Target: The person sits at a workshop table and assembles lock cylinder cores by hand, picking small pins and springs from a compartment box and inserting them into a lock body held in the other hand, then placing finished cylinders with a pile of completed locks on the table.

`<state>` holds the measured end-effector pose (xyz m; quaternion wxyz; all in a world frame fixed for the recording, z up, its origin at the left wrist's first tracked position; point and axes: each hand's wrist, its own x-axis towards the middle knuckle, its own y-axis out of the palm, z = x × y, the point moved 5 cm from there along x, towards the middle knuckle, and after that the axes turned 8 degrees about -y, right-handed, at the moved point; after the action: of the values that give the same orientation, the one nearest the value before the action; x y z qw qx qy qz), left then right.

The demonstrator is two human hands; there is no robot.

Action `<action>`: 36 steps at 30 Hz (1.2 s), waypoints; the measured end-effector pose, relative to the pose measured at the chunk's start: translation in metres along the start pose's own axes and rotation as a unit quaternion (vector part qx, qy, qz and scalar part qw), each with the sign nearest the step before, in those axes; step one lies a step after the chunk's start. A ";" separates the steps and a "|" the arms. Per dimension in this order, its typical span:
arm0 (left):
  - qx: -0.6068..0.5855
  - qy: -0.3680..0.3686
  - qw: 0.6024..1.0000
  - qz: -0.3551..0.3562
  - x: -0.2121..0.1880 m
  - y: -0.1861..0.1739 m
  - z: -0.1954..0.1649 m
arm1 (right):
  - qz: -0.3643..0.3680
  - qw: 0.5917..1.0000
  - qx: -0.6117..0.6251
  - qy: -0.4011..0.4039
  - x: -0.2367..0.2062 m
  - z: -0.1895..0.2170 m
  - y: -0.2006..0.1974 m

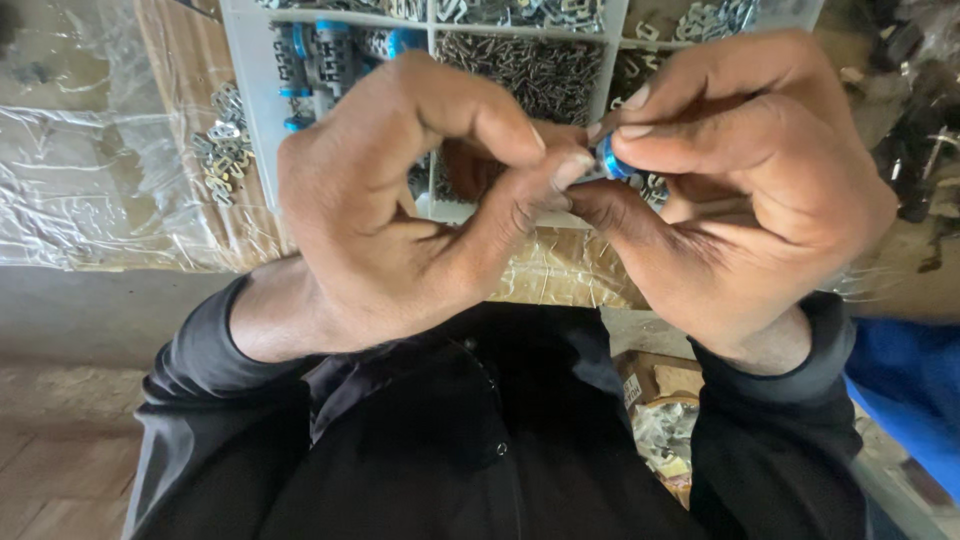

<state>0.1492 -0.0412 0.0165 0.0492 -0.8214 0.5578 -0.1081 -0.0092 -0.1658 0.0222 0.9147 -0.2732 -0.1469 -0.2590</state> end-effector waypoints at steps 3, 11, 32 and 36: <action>-0.001 -0.001 1.000 0.004 0.005 0.002 0.001 | -0.007 1.000 0.011 -0.009 -0.001 0.001 0.001; 0.007 0.004 1.000 0.027 0.005 0.001 0.001 | -0.011 0.998 0.045 0.042 -0.005 -0.007 -0.002; 0.202 0.096 0.974 0.032 -0.003 -0.013 -0.007 | -0.050 0.988 0.143 0.000 -0.016 -0.014 -0.009; 0.410 0.269 0.864 0.113 0.011 0.013 -0.072 | -0.166 0.974 0.155 0.017 -0.085 0.009 -0.030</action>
<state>0.1247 -0.0529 0.0848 0.2417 -0.5974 0.5434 -0.5380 -0.0972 -0.1491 0.0073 0.8926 -0.0958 -0.2127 -0.3858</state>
